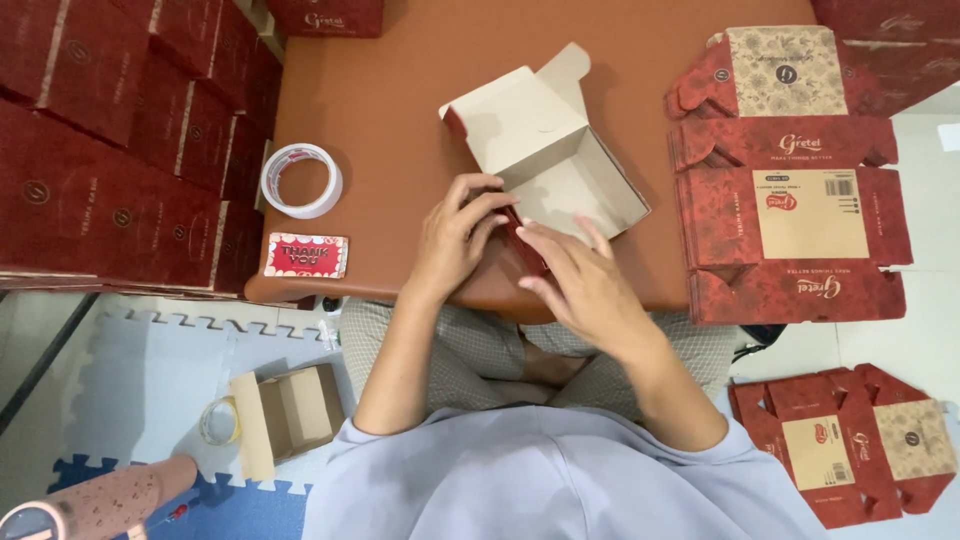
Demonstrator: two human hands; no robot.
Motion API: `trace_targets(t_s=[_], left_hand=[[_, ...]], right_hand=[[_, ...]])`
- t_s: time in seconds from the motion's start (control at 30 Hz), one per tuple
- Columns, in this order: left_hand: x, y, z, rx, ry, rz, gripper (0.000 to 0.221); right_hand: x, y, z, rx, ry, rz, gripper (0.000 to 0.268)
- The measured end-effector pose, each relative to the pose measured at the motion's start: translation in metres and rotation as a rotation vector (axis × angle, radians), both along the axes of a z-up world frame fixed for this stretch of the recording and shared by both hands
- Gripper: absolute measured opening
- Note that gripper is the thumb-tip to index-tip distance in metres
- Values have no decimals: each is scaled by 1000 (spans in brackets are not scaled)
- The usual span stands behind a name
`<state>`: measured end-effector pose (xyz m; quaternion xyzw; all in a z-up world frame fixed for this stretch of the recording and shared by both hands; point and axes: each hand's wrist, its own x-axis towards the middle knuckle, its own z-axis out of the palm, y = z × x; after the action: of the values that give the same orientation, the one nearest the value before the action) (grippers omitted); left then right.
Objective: Folding flat cardboard templates into boxes, applying stickers, and stacking the finished products.
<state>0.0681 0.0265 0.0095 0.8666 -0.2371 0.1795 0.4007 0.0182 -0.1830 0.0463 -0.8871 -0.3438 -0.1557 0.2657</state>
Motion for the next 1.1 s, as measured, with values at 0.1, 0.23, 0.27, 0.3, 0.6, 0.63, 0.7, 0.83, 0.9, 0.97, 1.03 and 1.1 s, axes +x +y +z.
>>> trace_targets(t_s=[0.1,0.23,0.27,0.3,0.6,0.63,0.7,0.83,0.9,0.97,1.03,1.1], left_hand=[[-10,0,3,15,-56,18,29],[-35,-11,-1,71,-65,-58,34],[-39,-16,-5,117,-108,-53,36],[-44,-21,-9,163,-150,-47,42],[-43,-1,-6,148,-205,113,25],[-45,-3,-9,150,-207,123,25],[-50,-4,-13,127,-255,117,34],[-62,9,-22,84,-271,168,44],[-71,28,-26,111,-305,287,48],[-82,57,-29,91,-269,408,43],[-91,85,-29,72,-236,522,39],[-100,113,-27,128,-169,693,40]], right_hand=[[-2,-30,18,-75,4,-41,46],[1,-64,-2,-107,-81,-200,42],[1,-68,-7,-72,-104,-206,39],[1,-71,-11,-35,-127,-211,36],[-10,-48,-27,56,-287,-192,31],[-10,-49,-28,59,-289,-183,31],[-9,-48,-31,44,-322,-211,30],[-9,-33,-37,32,-408,-247,26],[-8,-18,-45,156,-426,-188,23],[-8,21,-40,216,-402,-56,24],[-5,63,-39,277,-380,68,25],[3,106,-44,287,-337,248,29]])
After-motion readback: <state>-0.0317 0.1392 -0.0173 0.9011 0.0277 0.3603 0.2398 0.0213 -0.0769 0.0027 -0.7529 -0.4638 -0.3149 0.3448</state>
